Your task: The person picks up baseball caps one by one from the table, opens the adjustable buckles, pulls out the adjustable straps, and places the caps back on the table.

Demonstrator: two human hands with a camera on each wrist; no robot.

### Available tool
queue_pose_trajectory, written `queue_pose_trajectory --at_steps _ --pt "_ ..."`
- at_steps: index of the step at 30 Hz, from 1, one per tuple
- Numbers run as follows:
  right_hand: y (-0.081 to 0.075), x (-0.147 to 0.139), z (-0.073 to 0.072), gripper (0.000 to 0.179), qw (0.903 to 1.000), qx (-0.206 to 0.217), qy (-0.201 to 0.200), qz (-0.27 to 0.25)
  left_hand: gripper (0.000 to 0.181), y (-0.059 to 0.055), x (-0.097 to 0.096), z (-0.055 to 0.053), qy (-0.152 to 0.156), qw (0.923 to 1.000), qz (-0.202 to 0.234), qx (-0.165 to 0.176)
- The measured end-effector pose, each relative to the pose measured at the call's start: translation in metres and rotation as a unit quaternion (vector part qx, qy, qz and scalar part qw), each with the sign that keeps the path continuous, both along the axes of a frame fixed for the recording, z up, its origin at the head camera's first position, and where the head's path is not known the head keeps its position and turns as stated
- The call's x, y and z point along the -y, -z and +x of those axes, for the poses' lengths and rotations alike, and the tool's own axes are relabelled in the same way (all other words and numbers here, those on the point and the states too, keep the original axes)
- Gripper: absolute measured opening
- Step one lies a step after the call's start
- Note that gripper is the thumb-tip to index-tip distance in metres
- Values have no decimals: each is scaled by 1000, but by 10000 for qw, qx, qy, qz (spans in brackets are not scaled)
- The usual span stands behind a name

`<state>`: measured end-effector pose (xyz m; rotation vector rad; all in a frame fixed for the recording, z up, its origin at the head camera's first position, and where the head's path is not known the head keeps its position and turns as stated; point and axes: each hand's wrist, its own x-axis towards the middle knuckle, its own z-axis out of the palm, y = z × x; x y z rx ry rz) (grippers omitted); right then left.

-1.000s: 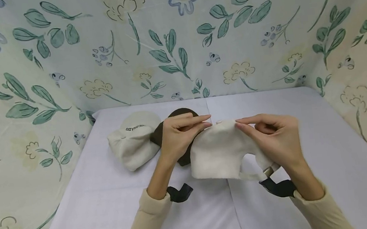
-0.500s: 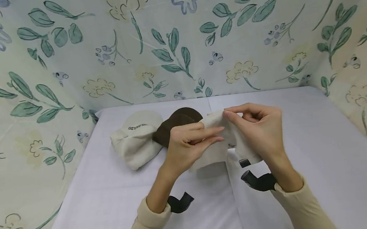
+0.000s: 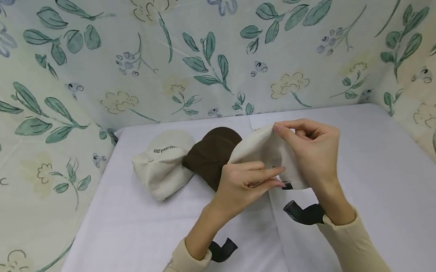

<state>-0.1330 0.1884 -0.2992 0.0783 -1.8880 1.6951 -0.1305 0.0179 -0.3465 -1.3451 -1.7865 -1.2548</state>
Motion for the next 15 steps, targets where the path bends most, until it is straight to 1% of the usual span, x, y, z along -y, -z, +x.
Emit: queue_pose_trajectory --at_steps 4,8,11,15 --pt "0 -6 -2 13 9997 32 85 -219 29 6 -8 1 -344 9987 -109 -365" --pt "-3 -12 -2 15 9988 2 155 -472 31 11 -13 3 -758 9947 -202 -665" --pt "-5 -16 -1 17 9976 -77 184 -658 32 15 -18 3 -1023 9911 -217 -819" --pt "-6 -19 -2 18 9961 -219 208 -830 35 22 -26 4 -1230 9878 -59 -949"
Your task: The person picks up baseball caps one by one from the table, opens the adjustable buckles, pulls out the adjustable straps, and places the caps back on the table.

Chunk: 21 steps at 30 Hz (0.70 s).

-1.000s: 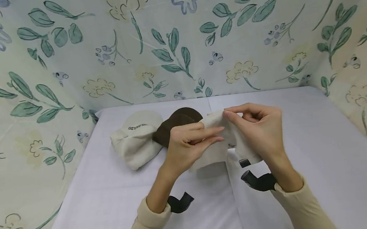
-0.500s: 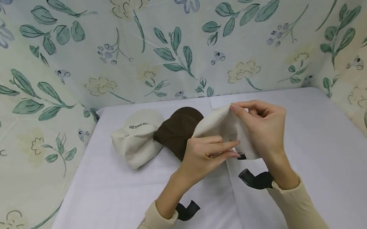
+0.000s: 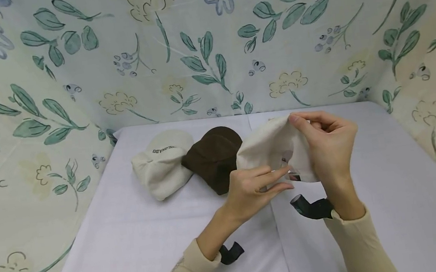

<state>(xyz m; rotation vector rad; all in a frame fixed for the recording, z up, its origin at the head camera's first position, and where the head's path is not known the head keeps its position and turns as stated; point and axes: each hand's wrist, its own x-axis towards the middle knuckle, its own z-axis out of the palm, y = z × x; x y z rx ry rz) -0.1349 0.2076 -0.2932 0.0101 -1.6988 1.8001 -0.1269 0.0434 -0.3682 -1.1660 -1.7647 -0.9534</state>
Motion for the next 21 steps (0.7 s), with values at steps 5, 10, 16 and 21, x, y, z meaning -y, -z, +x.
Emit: queue_pose_trajectory --at_steps 5,10,16,21 --pt "1 0 -2 17 9996 -222 -84 -182 34 8 -8 0 -70 9995 257 -175" --pt "1 1 -4 16 9992 -269 -78 -290 34 14 -11 -1 -211 9991 231 -300" --pt "1 3 -3 16 9987 -298 -102 -391 32 19 -13 -2 -466 9972 287 -503" --pt "2 7 -1 15 9988 -309 -235 -289 27 19 -13 -5 -701 9944 372 -691"
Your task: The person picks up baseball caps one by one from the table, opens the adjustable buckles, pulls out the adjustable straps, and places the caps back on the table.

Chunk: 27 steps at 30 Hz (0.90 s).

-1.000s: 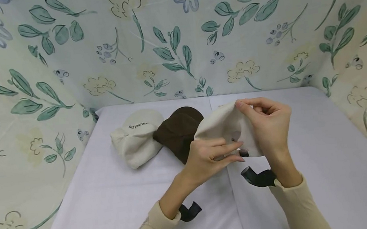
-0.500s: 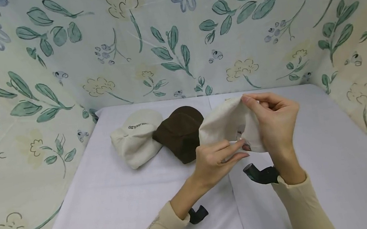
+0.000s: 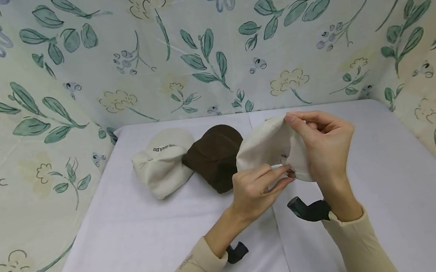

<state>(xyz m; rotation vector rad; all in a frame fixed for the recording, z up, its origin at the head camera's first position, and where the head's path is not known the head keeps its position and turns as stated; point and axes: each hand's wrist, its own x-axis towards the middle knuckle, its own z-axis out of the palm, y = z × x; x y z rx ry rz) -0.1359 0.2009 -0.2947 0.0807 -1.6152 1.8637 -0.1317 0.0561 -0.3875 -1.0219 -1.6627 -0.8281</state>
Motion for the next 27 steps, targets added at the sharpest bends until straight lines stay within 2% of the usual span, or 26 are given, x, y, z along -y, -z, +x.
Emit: queue_pose_trajectory --at_steps 7,14,27 --pt "-2 2 2 16 9997 -39 -49 -220 22 0 -1 0 -24 9998 -108 -151" --pt "-4 3 2 12 9991 -102 -192 -375 22 0 -2 1 -112 9998 -180 60" --pt "-4 4 5 9 9988 -12 -345 -344 16 3 -2 0 -162 9996 -219 60"
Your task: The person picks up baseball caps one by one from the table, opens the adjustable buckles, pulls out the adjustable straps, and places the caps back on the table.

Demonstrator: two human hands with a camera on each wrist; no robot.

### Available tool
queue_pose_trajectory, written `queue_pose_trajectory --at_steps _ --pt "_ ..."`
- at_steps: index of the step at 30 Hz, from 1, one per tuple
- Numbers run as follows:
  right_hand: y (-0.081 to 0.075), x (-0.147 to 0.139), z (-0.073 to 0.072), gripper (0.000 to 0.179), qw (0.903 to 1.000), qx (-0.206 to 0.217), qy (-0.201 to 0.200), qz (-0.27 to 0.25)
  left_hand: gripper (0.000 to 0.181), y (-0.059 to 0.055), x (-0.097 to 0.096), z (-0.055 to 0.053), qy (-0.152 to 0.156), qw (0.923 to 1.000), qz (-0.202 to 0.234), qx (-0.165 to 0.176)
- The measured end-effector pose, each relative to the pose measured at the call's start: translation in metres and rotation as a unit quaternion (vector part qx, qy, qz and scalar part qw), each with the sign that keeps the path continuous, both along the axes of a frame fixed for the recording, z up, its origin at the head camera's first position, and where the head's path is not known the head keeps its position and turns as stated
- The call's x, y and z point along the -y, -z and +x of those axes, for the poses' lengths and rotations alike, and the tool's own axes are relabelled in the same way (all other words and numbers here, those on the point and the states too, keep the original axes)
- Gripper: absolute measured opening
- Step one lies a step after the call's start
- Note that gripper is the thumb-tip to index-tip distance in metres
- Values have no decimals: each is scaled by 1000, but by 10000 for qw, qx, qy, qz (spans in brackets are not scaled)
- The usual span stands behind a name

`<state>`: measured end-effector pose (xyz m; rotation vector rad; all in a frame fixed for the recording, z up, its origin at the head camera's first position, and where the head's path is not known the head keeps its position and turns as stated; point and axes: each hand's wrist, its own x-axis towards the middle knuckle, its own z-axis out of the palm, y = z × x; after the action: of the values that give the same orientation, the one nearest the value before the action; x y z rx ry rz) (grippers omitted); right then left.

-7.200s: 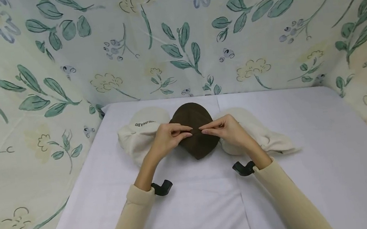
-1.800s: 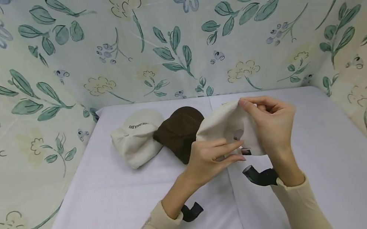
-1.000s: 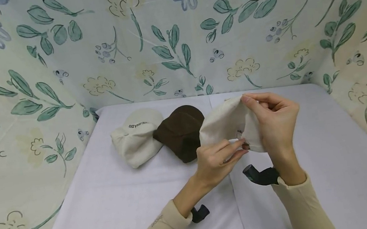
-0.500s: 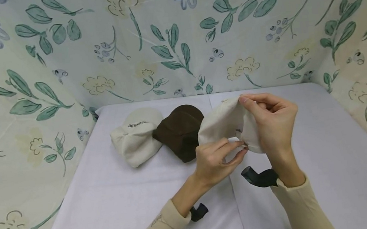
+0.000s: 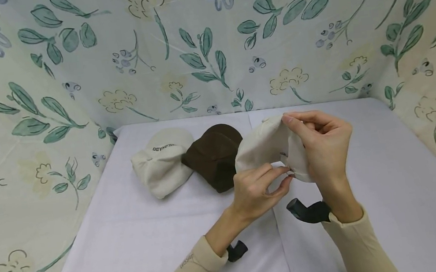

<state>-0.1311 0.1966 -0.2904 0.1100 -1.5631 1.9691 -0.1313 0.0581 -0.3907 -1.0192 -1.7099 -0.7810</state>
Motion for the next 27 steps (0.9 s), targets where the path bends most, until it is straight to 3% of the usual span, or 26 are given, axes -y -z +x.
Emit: queue_pose_trajectory --at_steps 4,7,9,13,16,18,20,22,25,27 --pt "0 -5 0 11 9994 282 -16 223 16 -7 4 2 157 9997 -61 186" --pt "-1 -12 0 14 9969 629 14 475 15 -17 10 3 593 9958 -123 689" --pt "-1 -16 -1 15 9944 861 6 616 14 -24 16 3 1089 9868 -106 1192" --pt "0 -21 -2 17 9831 1336 -50 1248 17 -39 31 4 1992 9593 43 2002" --pt "1 -22 -3 18 9657 1569 -210 2059 19 -48 40 4 2316 9464 127 2249" --pt "2 -22 -3 17 9557 1541 -338 2486 20 -53 46 5 2389 9423 158 2339" --pt "2 -22 -2 16 9515 1300 -443 2754 20 -57 50 5 2431 9389 199 2427" --pt "1 -20 2 14 9532 883 -561 2838 20 -60 55 5 2433 9371 254 2490" --pt "-1 -19 8 17 9551 -105 -1048 2768 20 -65 62 3 2351 9381 392 2513" --pt "-2 -18 11 23 9472 -836 -1519 2699 20 -67 68 2 2246 9399 495 2524"
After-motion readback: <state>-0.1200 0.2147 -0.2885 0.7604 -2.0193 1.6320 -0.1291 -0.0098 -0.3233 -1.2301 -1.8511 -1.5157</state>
